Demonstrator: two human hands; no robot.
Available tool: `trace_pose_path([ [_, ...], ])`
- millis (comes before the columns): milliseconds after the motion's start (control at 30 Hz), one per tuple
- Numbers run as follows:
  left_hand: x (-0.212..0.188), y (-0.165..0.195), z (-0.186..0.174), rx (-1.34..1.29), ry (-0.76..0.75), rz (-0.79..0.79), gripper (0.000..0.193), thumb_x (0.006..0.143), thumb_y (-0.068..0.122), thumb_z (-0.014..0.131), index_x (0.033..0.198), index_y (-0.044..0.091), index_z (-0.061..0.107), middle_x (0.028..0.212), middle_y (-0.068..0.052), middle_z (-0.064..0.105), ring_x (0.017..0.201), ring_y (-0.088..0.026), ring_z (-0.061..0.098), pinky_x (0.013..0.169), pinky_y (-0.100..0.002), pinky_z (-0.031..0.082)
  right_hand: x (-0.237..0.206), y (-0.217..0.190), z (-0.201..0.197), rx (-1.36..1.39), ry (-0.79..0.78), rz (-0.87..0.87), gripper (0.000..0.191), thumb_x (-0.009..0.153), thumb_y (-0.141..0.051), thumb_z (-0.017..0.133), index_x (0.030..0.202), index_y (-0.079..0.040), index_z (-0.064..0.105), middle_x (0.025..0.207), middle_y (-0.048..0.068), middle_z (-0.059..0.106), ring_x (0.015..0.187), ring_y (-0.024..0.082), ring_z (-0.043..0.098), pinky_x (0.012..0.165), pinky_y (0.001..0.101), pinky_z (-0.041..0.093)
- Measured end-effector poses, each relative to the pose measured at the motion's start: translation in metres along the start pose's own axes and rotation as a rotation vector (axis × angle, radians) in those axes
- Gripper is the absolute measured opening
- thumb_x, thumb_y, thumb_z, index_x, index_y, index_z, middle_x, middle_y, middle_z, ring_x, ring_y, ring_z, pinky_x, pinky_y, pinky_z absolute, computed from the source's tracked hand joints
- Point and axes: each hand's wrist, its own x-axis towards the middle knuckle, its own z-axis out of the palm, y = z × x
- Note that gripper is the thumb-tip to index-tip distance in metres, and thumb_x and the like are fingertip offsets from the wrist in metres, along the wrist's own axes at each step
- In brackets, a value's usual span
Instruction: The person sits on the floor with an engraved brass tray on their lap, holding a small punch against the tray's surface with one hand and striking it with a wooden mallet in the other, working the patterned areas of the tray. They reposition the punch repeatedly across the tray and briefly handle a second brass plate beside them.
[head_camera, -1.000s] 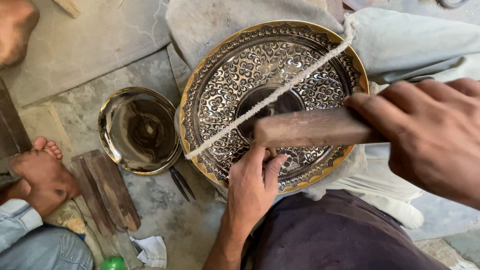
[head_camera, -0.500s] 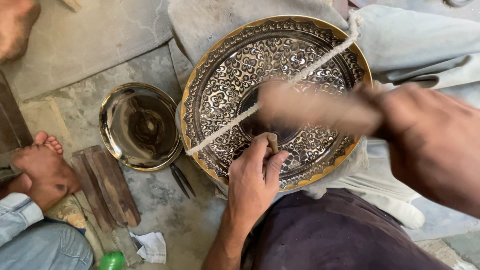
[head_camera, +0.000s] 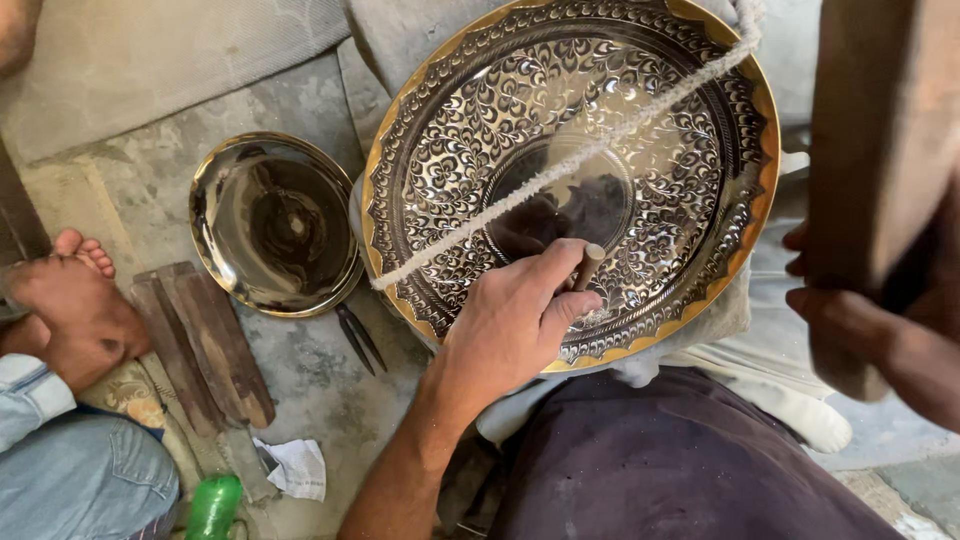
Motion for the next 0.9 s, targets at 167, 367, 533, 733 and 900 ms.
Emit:
trace_pose_path([
  [167, 0.000, -0.005, 0.001, 0.013, 0.000, 0.024, 0.034, 0.096, 0.019, 0.074, 0.122, 0.009, 0.055, 0.097, -0.013, 0.070, 0.089, -0.037, 0.071, 0.072, -0.045, 0.054, 0.003, 0.009, 0.006, -0.499, -0.016, -0.267, 0.074, 0.067, 0.026, 0.058, 0.137, 0.003, 0.059, 0.116, 0.023, 0.065, 0.105, 0.035, 0.064, 0.090, 0.0427, 0.053],
  [367, 0.000, -0.008, 0.000, 0.015, 0.001, 0.019, 0.035, 0.096, 0.018, 0.075, 0.124, 0.009, 0.056, 0.096, -0.013, 0.070, 0.089, -0.038, 0.071, 0.072, -0.045, 0.054, 0.004, 0.006, 0.004, -0.489, 0.023, -0.179, 0.076, 0.073, 0.023, 0.058, 0.146, 0.001, 0.056, 0.117, 0.024, 0.062, 0.101, 0.034, 0.065, 0.090, 0.0421, 0.053],
  [533, 0.001, -0.007, -0.001, -0.028, 0.018, 0.038, 0.037, 0.095, 0.015, 0.074, 0.127, 0.010, 0.056, 0.099, -0.013, 0.071, 0.091, -0.037, 0.072, 0.073, -0.044, 0.056, 0.007, -0.012, 0.006, -0.481, -0.035, -0.124, 0.081, 0.070, 0.025, 0.056, 0.147, -0.002, 0.058, 0.118, 0.023, 0.064, 0.103, 0.033, 0.066, 0.085, 0.0406, 0.055],
  [733, 0.001, -0.010, -0.001, 0.009, 0.015, 0.061, 0.036, 0.095, 0.014, 0.075, 0.124, 0.008, 0.056, 0.097, -0.015, 0.070, 0.090, -0.038, 0.071, 0.072, -0.045, 0.055, 0.008, -0.009, 0.009, -0.800, -0.120, -0.007, 0.088, 0.074, 0.017, 0.068, 0.155, -0.016, 0.053, 0.110, 0.016, 0.067, 0.099, 0.029, 0.066, 0.094, 0.0403, 0.056],
  [900, 0.000, -0.012, 0.001, 0.003, -0.013, 0.015, 0.037, 0.094, 0.016, 0.076, 0.123, 0.007, 0.054, 0.093, -0.013, 0.071, 0.084, -0.034, 0.073, 0.068, -0.043, 0.055, 0.002, 0.008, 0.008, -0.621, -0.061, -0.078, 0.082, 0.077, 0.010, 0.069, 0.149, -0.020, 0.043, 0.112, 0.011, 0.066, 0.100, 0.025, 0.066, 0.093, 0.0402, 0.057],
])
